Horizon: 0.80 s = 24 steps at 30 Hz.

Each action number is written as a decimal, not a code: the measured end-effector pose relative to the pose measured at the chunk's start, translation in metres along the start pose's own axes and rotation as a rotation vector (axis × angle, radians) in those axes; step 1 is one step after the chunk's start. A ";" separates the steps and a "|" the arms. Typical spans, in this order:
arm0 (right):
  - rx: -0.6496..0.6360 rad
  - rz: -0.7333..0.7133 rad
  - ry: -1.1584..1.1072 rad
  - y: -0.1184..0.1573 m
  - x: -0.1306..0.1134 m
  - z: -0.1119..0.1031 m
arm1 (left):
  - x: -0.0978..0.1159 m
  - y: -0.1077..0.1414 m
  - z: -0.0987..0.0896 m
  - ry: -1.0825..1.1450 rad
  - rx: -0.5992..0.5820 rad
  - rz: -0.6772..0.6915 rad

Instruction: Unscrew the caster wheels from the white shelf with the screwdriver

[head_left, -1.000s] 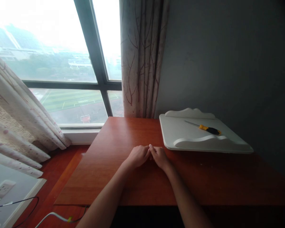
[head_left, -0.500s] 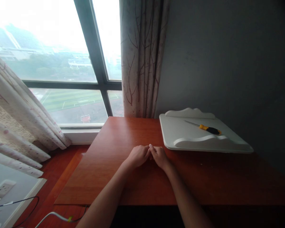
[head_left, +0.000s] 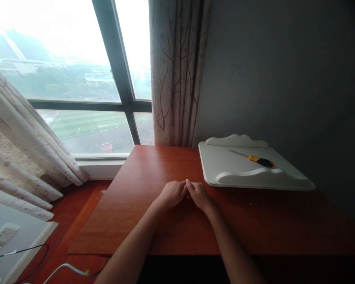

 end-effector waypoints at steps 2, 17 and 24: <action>0.000 -0.001 -0.004 0.000 0.000 0.000 | 0.000 0.000 0.000 -0.002 -0.002 -0.002; -0.002 -0.003 -0.002 0.000 0.000 0.000 | 0.001 0.000 -0.001 -0.013 0.001 0.000; -0.008 -0.005 0.006 -0.001 0.000 0.000 | 0.001 0.000 0.000 -0.009 0.005 0.000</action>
Point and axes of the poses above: each hand's wrist, its own y-axis away from the middle knuckle, its own z-axis out of the palm, x = y × z, the point moved 2 cm from there along -y, towards the middle knuckle, and after that the axes turned 1 degree about z, right-handed, at the moved point
